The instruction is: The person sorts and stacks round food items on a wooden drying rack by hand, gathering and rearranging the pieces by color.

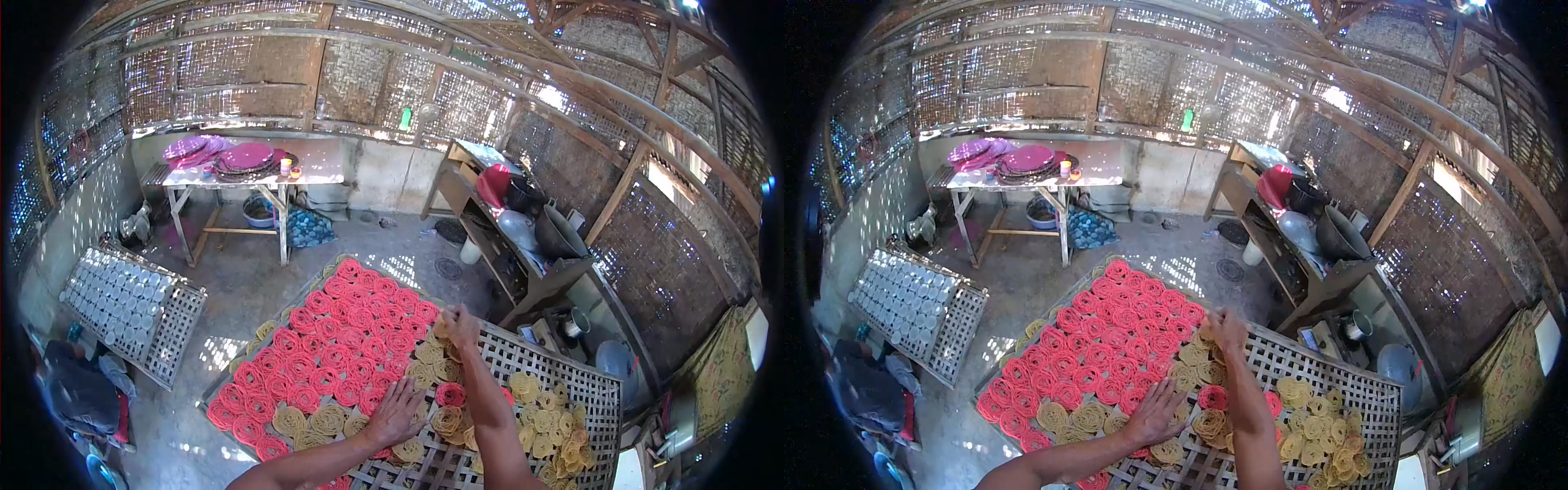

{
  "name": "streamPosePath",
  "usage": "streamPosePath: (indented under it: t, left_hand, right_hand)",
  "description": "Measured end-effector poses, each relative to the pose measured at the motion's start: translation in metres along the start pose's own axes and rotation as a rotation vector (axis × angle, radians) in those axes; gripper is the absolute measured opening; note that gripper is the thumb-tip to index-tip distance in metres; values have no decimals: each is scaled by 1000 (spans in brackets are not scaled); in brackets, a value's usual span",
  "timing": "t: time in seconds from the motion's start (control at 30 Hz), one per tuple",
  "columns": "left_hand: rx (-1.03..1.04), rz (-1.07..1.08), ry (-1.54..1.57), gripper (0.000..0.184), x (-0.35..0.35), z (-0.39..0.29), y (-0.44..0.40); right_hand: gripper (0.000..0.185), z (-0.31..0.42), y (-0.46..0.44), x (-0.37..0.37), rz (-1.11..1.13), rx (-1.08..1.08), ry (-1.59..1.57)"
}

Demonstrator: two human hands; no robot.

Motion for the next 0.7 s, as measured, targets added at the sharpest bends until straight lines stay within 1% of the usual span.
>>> streamPosePath:
  t: [0.03, 0.17, 0.27, 0.3, 0.4, 0.43, 0.53, 0.57, 0.67, 0.7]
  left_hand:
    - [-4, -4, 13, 79, 0, 0, 0]
    - [-19, -53, 94, 84, -3, 0, -2]
    - [-28, -90, 93, 88, -1, 0, -4]
    - [-35, -80, 104, 88, -1, 1, -4]
    - [-47, -62, 125, 88, 1, 1, -2]
    - [-47, -68, 117, 88, 1, 0, -2]
    - [-47, -44, 65, 87, 6, 3, -4]
    - [-49, -39, 66, 87, 7, 4, -4]
    - [-35, -41, 58, 85, 8, 6, -5]
    - [-24, -38, 55, 85, 7, 6, -4]
  right_hand:
    - [47, 1, 4, 1, 49, -93, -9]
    - [44, 15, 19, -9, 333, 218, -684]
    - [44, 52, 36, -53, 477, 287, -662]
    - [46, 51, 35, -61, 543, 240, -470]
    - [47, 33, 42, -53, 149, -157, -59]
    - [49, 29, 45, -48, 202, -146, -6]
    - [48, 32, 57, -23, 171, -186, 215]
    - [46, 38, 57, -19, 91, -177, 175]
    - [42, 42, 54, -16, 33, -67, 185]
    - [41, 44, 53, -15, 18, -97, 201]
Point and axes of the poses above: each hand's wrist, its own y-axis away from the middle knuckle, its own x-axis out of the palm, z = x × y, the point moved 3 cm from there along -y, towards the middle knuckle, and after that the axes turned 4 degrees about -x, right-handed, at the moved point
